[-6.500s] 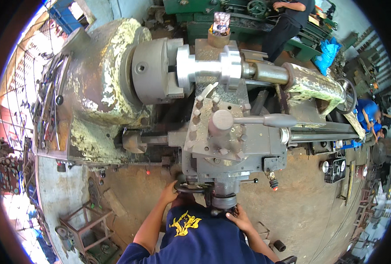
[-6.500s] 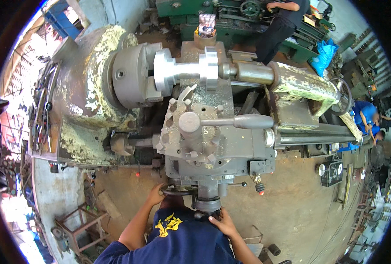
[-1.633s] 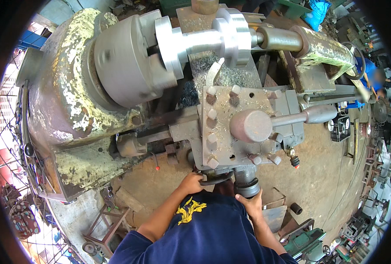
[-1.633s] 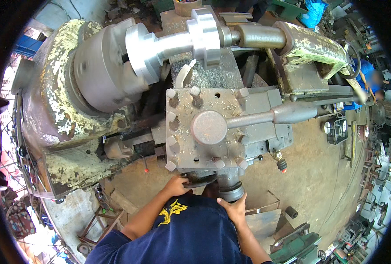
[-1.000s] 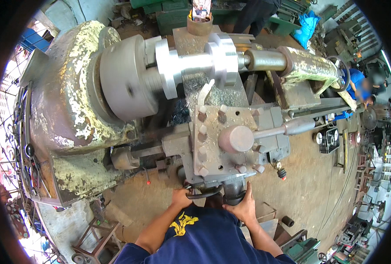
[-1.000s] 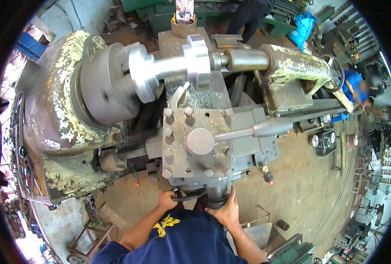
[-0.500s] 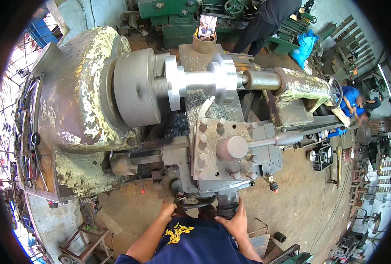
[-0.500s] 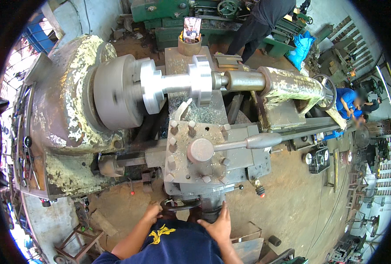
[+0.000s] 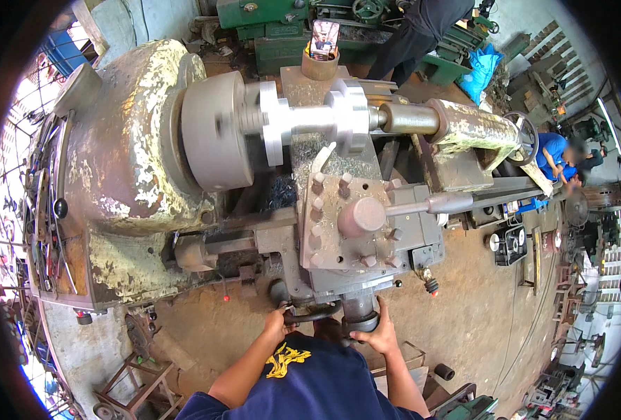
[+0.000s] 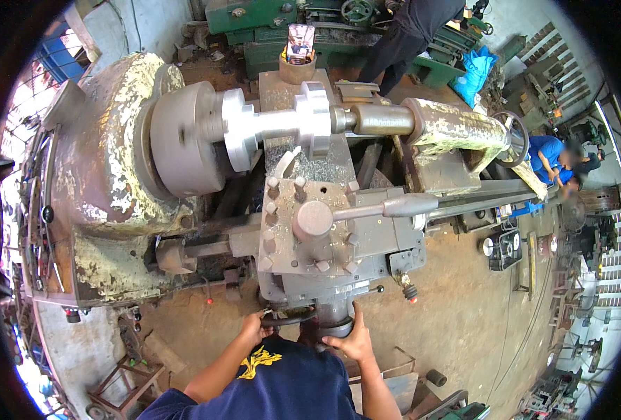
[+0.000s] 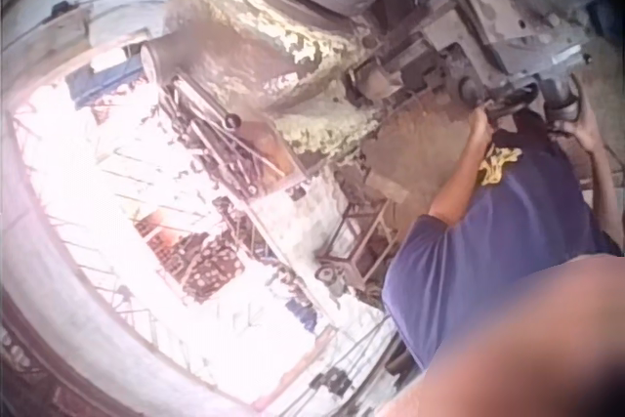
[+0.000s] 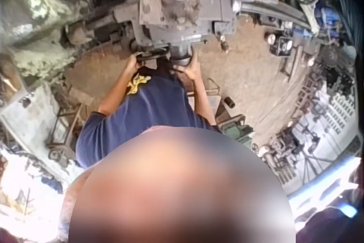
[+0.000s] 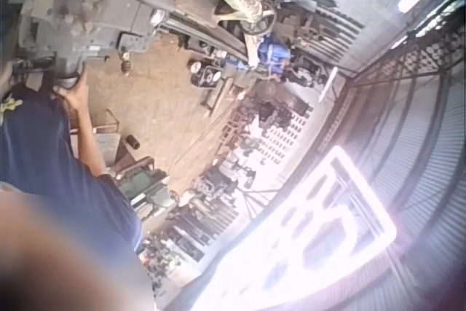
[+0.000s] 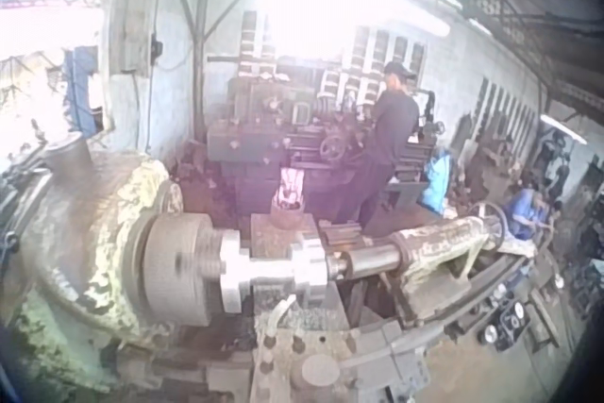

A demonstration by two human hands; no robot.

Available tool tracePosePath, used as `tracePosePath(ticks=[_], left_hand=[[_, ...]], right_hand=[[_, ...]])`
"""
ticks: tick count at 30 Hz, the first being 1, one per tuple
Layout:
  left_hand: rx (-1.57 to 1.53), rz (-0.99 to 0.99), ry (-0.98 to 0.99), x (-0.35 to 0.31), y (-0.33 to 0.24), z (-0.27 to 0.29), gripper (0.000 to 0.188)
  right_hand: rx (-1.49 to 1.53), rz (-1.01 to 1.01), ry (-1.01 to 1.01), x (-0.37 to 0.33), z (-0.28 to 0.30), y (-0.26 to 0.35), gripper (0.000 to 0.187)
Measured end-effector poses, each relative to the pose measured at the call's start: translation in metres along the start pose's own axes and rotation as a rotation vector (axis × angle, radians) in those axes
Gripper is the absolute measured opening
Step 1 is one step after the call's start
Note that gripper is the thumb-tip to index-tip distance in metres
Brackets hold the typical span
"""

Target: The person uses a caliper to measure the diameter of a metal shaft mounted on a lathe. They repeatedly adjust the caliper jaws and reposition the tool to take multiple measurements along the shaft's length while a coworker observes.

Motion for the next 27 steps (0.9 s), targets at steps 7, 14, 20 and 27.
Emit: tracePosePath(ticks=[7, 14, 20, 27], left_hand=[[-0.08, 0.008, 0.163, -0.031, -0.001, -0.005, 0.039], [0.011, -0.022, 0.106, -0.035, -0.01, -0.019, 0.026], [-0.077, 0.017, 0.112, -0.038, -0.004, -0.017, 0.022], [-0.142, 0.031, 0.162, -0.037, -0.003, -0.017, 0.017]], right_hand=[[-0.277, -0.035, -0.219, -0.034, -0.02, 0.023, 0.139], [-0.06, -0.063, -0.126, -0.02, -0.014, 0.014, 0.138], [-0.177, -0.047, -0.228, -0.026, -0.019, 0.017, 0.133], [-0.046, -0.069, -0.133, -0.021, -0.01, 0.016, 0.129]])
Point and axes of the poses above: each hand's wrist, its own x-axis towards the middle knuckle, its own z-axis out of the back of the hand, y = z × x, the point moved 4 cm from there along x, towards the middle knuckle, and after that the axes turned 6 degrees about -x, right-handed, at the moved point
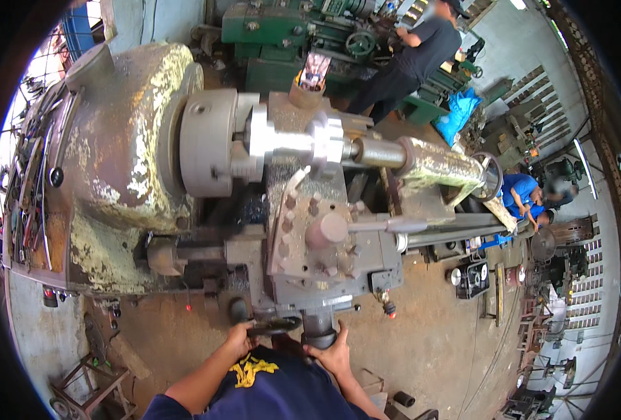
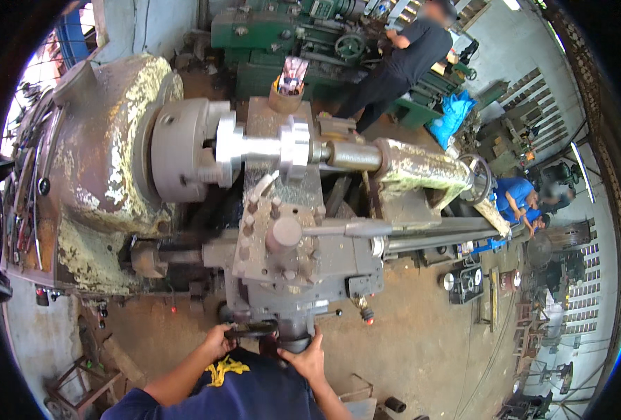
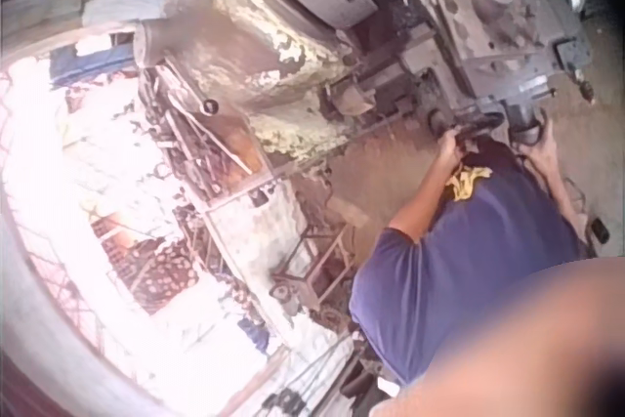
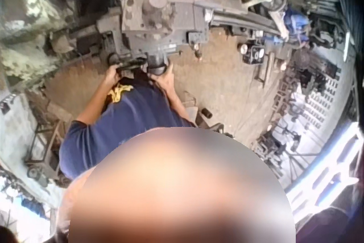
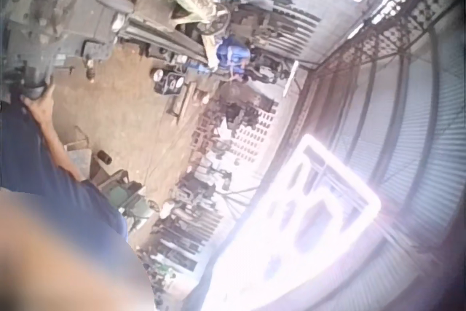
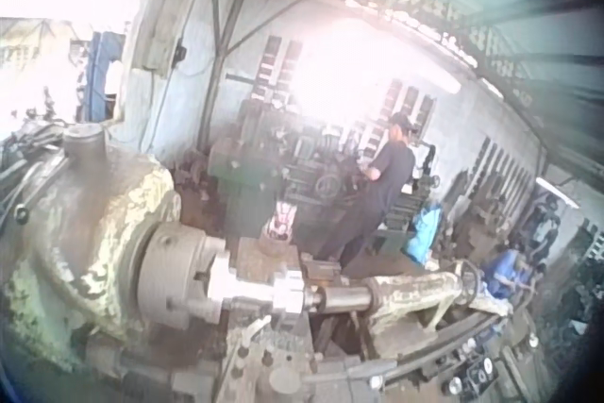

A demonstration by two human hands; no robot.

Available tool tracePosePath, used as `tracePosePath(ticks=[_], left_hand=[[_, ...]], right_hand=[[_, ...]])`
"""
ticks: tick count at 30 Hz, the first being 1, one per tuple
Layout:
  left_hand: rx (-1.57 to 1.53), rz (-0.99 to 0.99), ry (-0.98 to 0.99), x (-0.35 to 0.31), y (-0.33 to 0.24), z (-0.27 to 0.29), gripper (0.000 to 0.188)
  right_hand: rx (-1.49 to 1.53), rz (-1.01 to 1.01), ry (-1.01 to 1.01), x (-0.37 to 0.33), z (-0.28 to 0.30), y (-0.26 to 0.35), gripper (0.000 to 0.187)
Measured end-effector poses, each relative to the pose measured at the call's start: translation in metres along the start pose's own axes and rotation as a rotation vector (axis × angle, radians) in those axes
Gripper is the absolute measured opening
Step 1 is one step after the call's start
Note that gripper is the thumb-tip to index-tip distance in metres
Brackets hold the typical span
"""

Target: The person uses a caliper to measure the diameter of a metal shaft mounted on a lathe. They repeatedly adjust the caliper jaws and reposition the tool to take multiple measurements along the shaft's length while a coworker observes.

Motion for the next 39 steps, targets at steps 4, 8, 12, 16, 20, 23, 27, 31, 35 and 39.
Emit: tracePosePath(ticks=[4, 8, 12, 16, 20, 23, 27, 31, 35, 39], left_hand=[[-0.093, -0.097, -0.073, -0.006, 0.005, -0.004, 0.017], [-0.159, -0.127, -0.078, -0.008, 0.01, -0.009, 0.017], [-0.129, -0.095, -0.113, -0.006, 0.009, -0.006, 0.019], [-0.117, -0.089, -0.152, -0.005, 0.007, -0.006, 0.019], [-0.117, -0.11, -0.123, -0.005, 0.007, -0.01, 0.019], [-0.116, -0.108, -0.126, -0.007, 0.006, -0.011, 0.019], [-0.121, -0.102, -0.12, -0.009, 0.008, -0.011, 0.017], [-0.084, -0.121, -0.099, -0.012, 0.009, -0.017, 0.017], [-0.053, -0.104, -0.111, -0.015, 0.007, -0.019, 0.015], [-0.053, -0.137, -0.151, -0.016, 0.008, -0.022, 0.016]], right_hand=[[-0.192, 0.102, -0.105, -0.006, -0.007, 0.013, 0.13], [-0.171, 0.054, -0.075, 0.001, -0.009, 0.016, 0.123], [-0.121, 0.079, -0.053, 0.006, -0.002, 0.013, 0.124], [-0.043, 0.045, 0.055, 0.009, 0.0, 0.002, 0.125], [0.037, 0.068, 0.131, 0.019, -0.001, -0.01, 0.125], [0.124, 0.09, 0.159, 0.022, -0.001, -0.012, 0.124], [0.07, 0.064, 0.138, 0.012, 0.003, -0.008, 0.125], [-0.087, 0.046, 0.029, 0.006, -0.001, 0.003, 0.126], [-0.098, 0.041, -0.007, 0.007, -0.003, 0.006, 0.126], [-0.011, 0.033, 0.028, 0.006, -0.002, 0.005, 0.123]])
Point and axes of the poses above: each hand's wrist, its own x-axis towards the middle knuckle, its own z-axis out of the back of the hand, y = z × x, the point moved 4 cm from there along x, towards the middle knuckle, and after that the axes turned 6 degrees about -x, right-handed, at the moved point
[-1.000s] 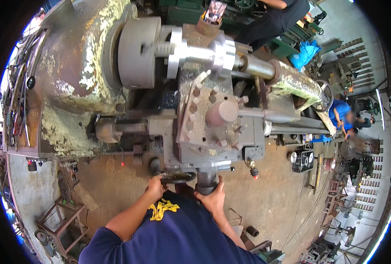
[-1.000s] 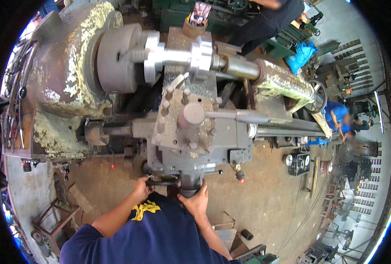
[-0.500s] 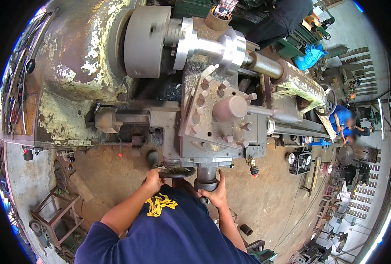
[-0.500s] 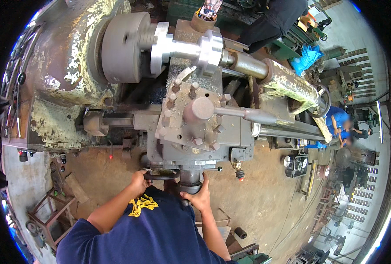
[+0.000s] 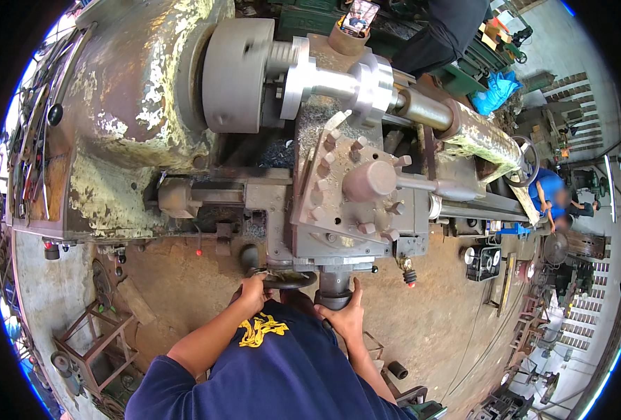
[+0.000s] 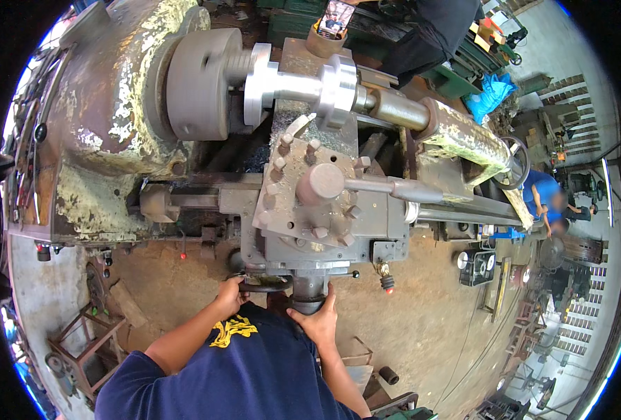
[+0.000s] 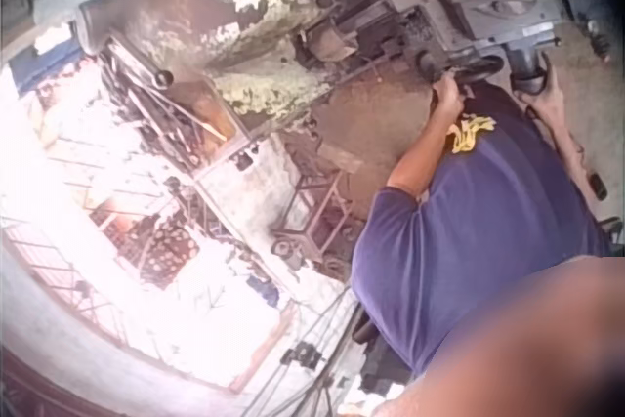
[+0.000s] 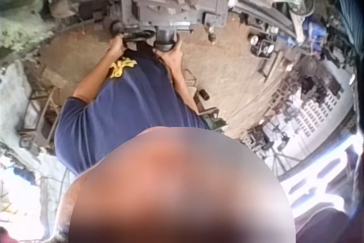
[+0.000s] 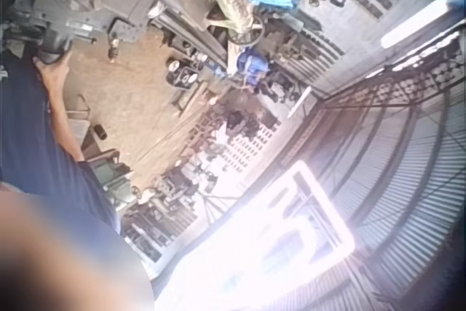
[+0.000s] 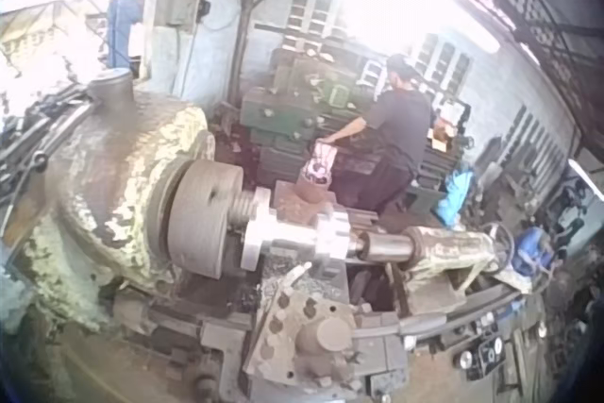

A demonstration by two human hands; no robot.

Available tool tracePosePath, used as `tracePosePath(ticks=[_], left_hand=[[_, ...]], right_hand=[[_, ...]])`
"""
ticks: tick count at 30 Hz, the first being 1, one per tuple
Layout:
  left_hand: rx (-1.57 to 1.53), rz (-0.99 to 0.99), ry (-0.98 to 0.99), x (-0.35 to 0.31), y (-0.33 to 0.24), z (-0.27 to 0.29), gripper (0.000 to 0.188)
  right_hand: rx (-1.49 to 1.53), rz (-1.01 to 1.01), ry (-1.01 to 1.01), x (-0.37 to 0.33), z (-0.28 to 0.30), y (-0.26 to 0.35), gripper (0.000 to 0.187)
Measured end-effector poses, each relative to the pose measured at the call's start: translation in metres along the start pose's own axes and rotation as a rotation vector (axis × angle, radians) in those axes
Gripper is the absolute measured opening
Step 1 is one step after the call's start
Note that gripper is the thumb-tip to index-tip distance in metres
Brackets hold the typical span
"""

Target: The person uses a caliper to measure the diameter of a metal shaft mounted on a lathe. They repeatedly adjust the caliper jaws and reposition the tool to take multiple measurements along the shaft's length while a coworker observes.

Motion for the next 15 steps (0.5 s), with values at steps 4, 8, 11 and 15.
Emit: tracePosePath(ticks=[4, 8, 11, 15], left_hand=[[0.012, -0.045, -0.091, 0.009, 0.002, 0.004, 0.014], [0.007, 0.069, 0.011, 0.028, -0.006, 0.016, 0.009], [-0.068, 0.11, -0.002, 0.037, -0.008, 0.025, 0.008], [-0.028, 0.048, -0.056, 0.04, -0.003, 0.025, 0.01]], right_hand=[[-0.005, 0.0, 0.006, -0.001, 0.002, 0.004, 0.123], [-0.016, -0.002, 0.002, -0.001, 0.003, 0.005, 0.123], [0.006, -0.017, 0.014, -0.001, 0.001, 0.004, 0.123], [0.001, 0.005, -0.003, -0.001, 0.001, 0.004, 0.123]])
Point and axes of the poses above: each hand's wrist, its own x-axis towards the middle knuckle, its own z-axis out of the back of the hand, y = z × x, the point moved 4 cm from there along x, towards the middle knuckle, and after that the axes turned 6 degrees about -x, right-handed, at the moved point
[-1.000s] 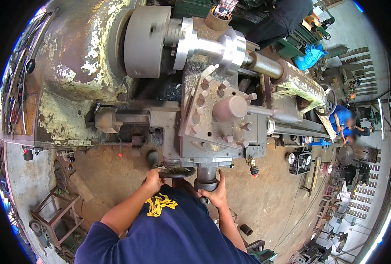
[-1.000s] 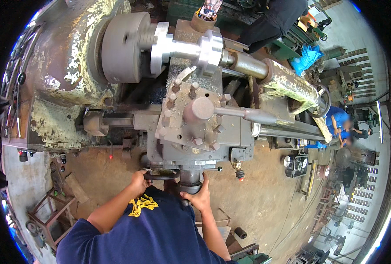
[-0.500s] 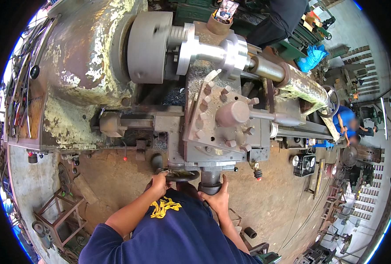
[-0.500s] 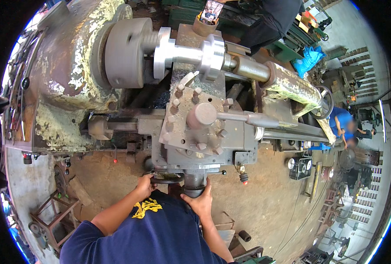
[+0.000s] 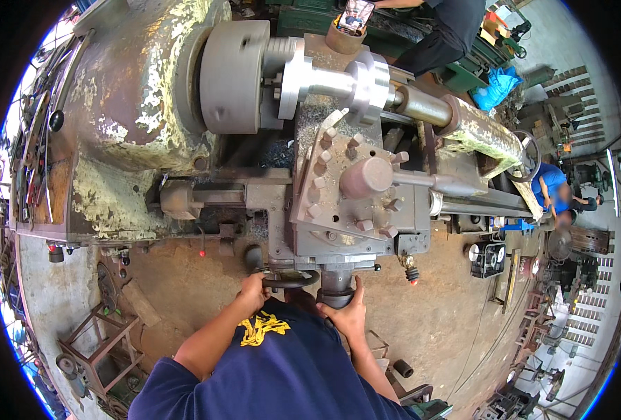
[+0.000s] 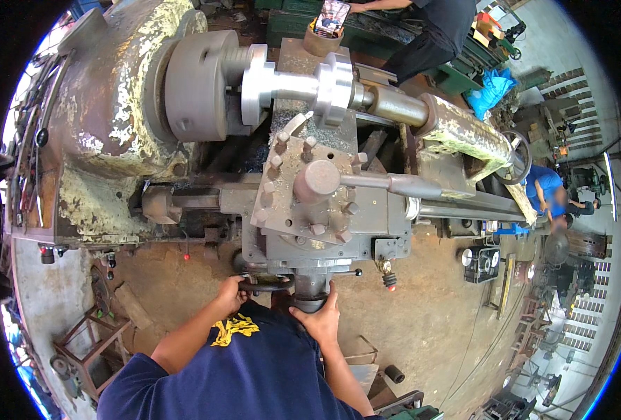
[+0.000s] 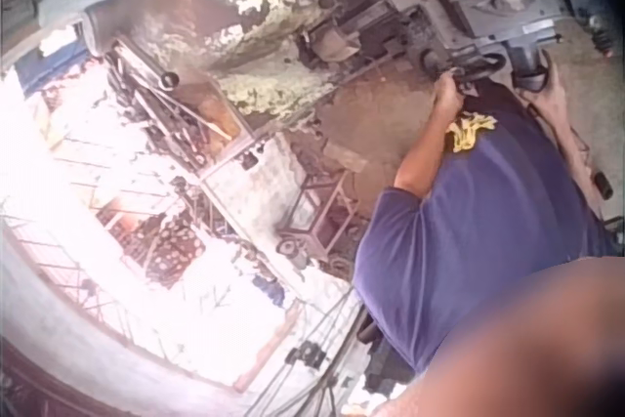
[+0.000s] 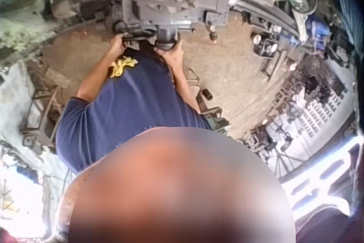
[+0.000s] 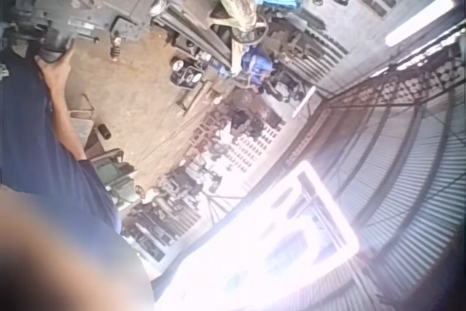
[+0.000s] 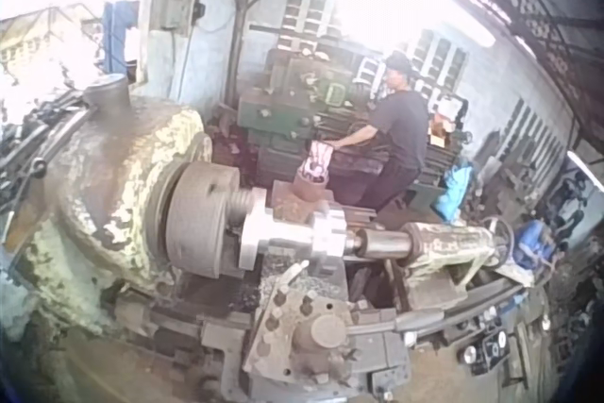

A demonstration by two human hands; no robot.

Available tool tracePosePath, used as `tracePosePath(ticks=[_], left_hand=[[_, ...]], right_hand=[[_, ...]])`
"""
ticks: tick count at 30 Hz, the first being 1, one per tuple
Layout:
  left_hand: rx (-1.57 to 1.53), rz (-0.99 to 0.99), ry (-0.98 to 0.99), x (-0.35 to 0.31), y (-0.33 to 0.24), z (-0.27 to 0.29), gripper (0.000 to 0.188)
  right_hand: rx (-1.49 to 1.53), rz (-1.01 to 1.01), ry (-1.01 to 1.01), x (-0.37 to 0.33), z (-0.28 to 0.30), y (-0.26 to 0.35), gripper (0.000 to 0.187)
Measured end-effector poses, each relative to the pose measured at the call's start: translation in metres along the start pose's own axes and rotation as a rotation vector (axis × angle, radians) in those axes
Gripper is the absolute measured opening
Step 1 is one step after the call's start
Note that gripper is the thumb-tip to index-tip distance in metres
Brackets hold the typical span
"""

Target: The person uses a caliper to measure the diameter of a metal shaft mounted on a lathe. They repeatedly adjust the caliper jaws and reposition the tool to take multiple measurements along the shaft's length while a coworker observes.

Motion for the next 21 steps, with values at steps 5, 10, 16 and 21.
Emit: tracePosePath(ticks=[5, 10, 16, 21], left_hand=[[-0.075, 0.098, 0.027, 0.001, -0.011, 0.004, 0.013], [-0.065, 0.108, 0.057, -0.007, -0.02, 0.003, 0.016], [-0.047, 0.087, 0.059, -0.012, -0.017, -0.001, 0.016], [-0.051, 0.105, 0.045, -0.004, -0.016, 0.002, 0.014]], right_hand=[[-0.033, -0.009, -0.009, -0.001, 0.0, 0.0, 0.123], [0.079, -0.007, 0.037, 0.004, -0.001, -0.01, 0.122], [0.168, 0.032, 0.081, 0.013, -0.007, -0.033, 0.12], [0.466, 0.072, 0.228, 0.023, -0.016, -0.052, 0.117]])
Point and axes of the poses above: each hand's wrist, its own x-axis towards the middle knuckle, its own z-axis out of the back of the hand, y = z × x, the point moved 4 cm from there along x, towards the middle knuckle, and after that the axes turned 6 degrees about -x, right-handed, at the moved point
